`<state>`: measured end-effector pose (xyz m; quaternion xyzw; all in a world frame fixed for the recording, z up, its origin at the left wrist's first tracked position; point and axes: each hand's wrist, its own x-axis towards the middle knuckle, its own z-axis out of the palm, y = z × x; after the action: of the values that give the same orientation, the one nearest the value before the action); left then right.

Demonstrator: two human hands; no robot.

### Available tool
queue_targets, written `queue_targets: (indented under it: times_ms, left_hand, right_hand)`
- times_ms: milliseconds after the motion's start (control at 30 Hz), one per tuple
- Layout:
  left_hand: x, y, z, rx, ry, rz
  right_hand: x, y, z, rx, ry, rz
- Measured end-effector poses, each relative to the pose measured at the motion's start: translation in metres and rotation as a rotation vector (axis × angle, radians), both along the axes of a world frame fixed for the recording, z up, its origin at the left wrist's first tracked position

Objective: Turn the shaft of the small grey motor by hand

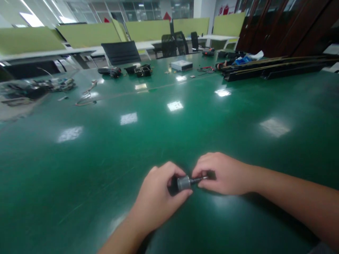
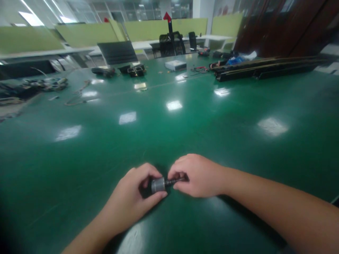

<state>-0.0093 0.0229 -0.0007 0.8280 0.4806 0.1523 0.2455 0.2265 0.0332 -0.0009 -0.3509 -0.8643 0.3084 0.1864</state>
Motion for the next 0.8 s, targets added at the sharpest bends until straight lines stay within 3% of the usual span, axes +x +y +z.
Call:
queue_targets:
  times_ms: [333,800]
  left_hand:
    - [-0.009,0.014,0.012,-0.014,0.007,-0.026]
    - [-0.001,-0.009,0.016,0.023,0.041,-0.001]
  right_hand:
    - [-0.009,0.016,0.008,-0.110,0.046,-0.051]
    - [-0.008,-0.007,0.004,0.008,0.040,-0.048]
